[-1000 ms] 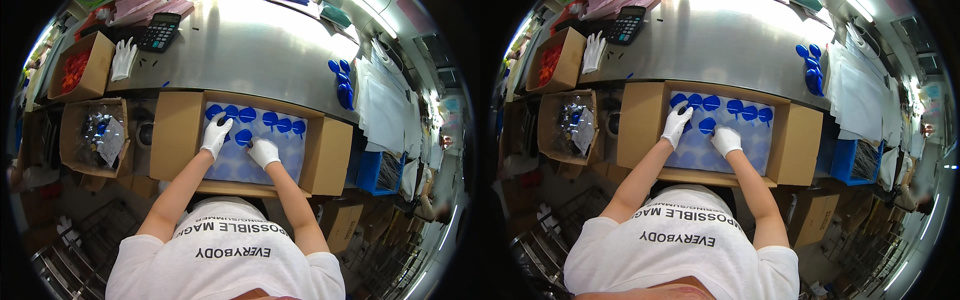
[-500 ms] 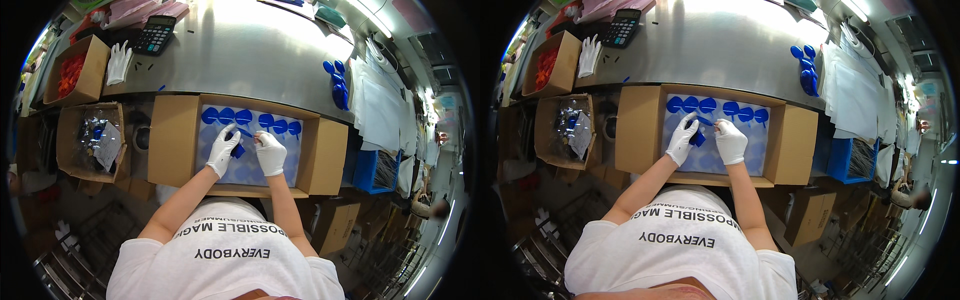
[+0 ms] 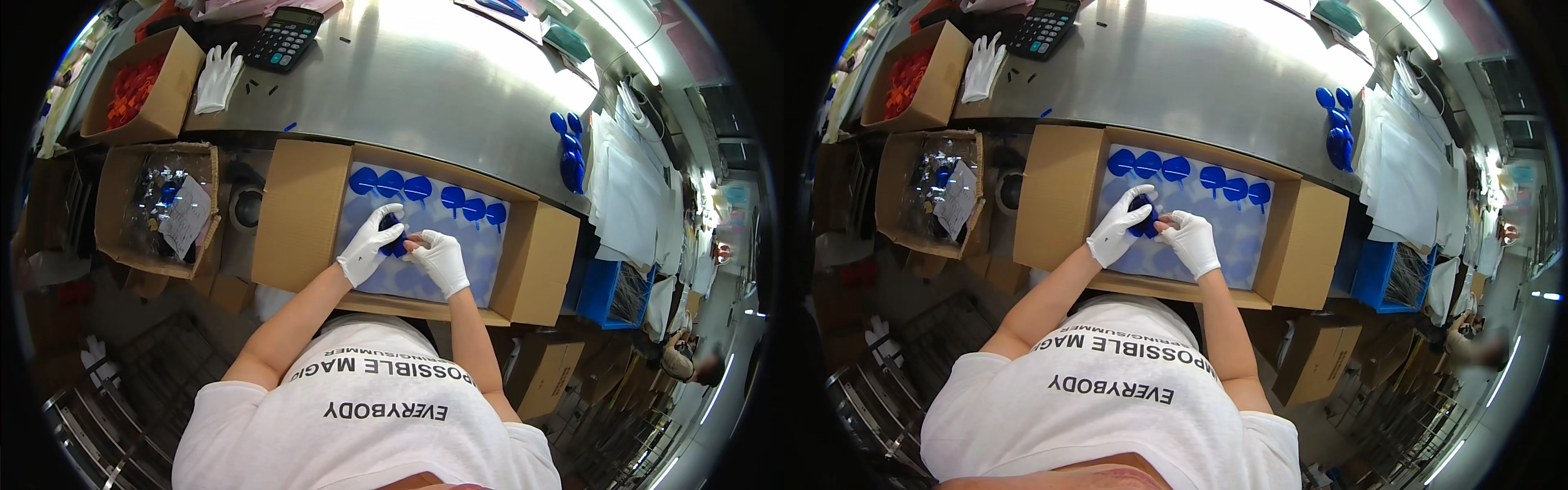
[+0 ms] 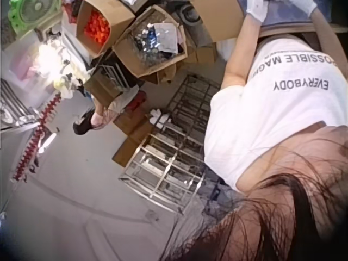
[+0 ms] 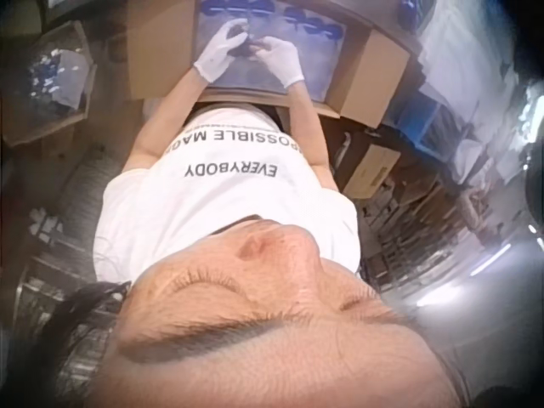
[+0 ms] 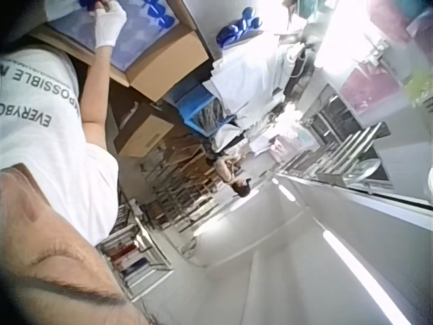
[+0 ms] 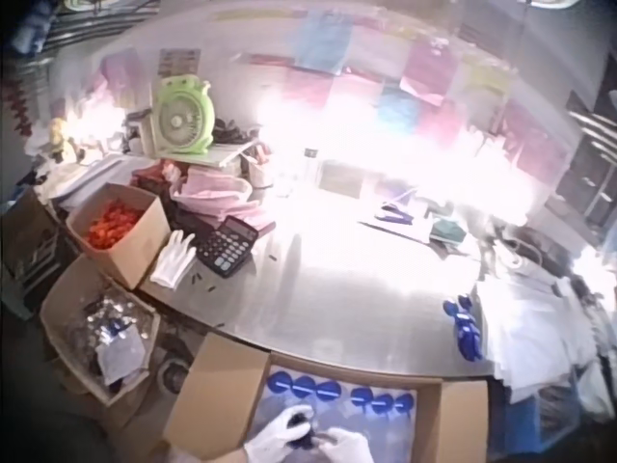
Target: The person repeatedly picks up blue balloon figures and places them into a cardboard box lined with tissue paper. They periodically retrieve a metal rack of balloons from a nearby shelf, place it on the table, and continue the assembly process.
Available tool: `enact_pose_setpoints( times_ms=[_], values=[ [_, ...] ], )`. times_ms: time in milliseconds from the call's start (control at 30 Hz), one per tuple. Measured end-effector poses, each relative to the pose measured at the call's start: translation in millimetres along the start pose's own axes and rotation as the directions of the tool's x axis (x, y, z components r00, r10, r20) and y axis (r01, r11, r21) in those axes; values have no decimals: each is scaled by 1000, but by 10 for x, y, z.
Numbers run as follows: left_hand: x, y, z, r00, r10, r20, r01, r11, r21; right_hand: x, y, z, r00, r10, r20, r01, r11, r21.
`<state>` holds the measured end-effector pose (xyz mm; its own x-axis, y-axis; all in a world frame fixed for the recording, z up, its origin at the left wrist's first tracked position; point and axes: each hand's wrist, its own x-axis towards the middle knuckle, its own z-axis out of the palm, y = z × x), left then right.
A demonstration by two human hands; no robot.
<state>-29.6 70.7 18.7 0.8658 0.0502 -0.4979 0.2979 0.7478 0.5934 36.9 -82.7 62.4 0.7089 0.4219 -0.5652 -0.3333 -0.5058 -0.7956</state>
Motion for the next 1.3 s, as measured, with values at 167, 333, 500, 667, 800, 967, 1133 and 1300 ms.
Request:
enact_pose_setpoints(
  times_ms=[167, 333, 500, 667, 800, 967, 1133, 1300],
  values=[
    [-38, -102, -67, 976, 219, 20, -212, 910, 357, 32, 0, -66, 985, 104, 140, -107, 994, 15],
    [-94, -148, -63, 977, 205, -54, -172, 914, 367, 36, -90, -68, 962, 154, 227, -117, 979, -168],
    [-298, -170, -161, 984, -82, -158, 60, 989, -138, -46, -165, -11, 984, 109, 138, -70, 962, -263],
    [-713, 5, -201, 971, -204, -124, 175, 961, -212, 273, -168, 261, 991, -88, 105, 124, 901, -415],
    [-769, 66, -184, 974, -209, -88, 196, 971, -135, 473, -148, 391, 962, -248, 114, 239, 565, -790],
    [-707, -29, -264, 973, -229, -41, 216, 954, -206, 418, 84, -225, 981, -192, 9, 86, 393, -916],
    [-640, 40, -122, 976, -216, 9, 216, 972, -97, 218, 448, -1005, 970, -126, -208, -154, 344, -926],
    [-417, 56, 204, 981, -28, -192, 82, 958, 276, -74, 318, -1002, 947, -2, -321, -301, 338, -892]
  ],
)
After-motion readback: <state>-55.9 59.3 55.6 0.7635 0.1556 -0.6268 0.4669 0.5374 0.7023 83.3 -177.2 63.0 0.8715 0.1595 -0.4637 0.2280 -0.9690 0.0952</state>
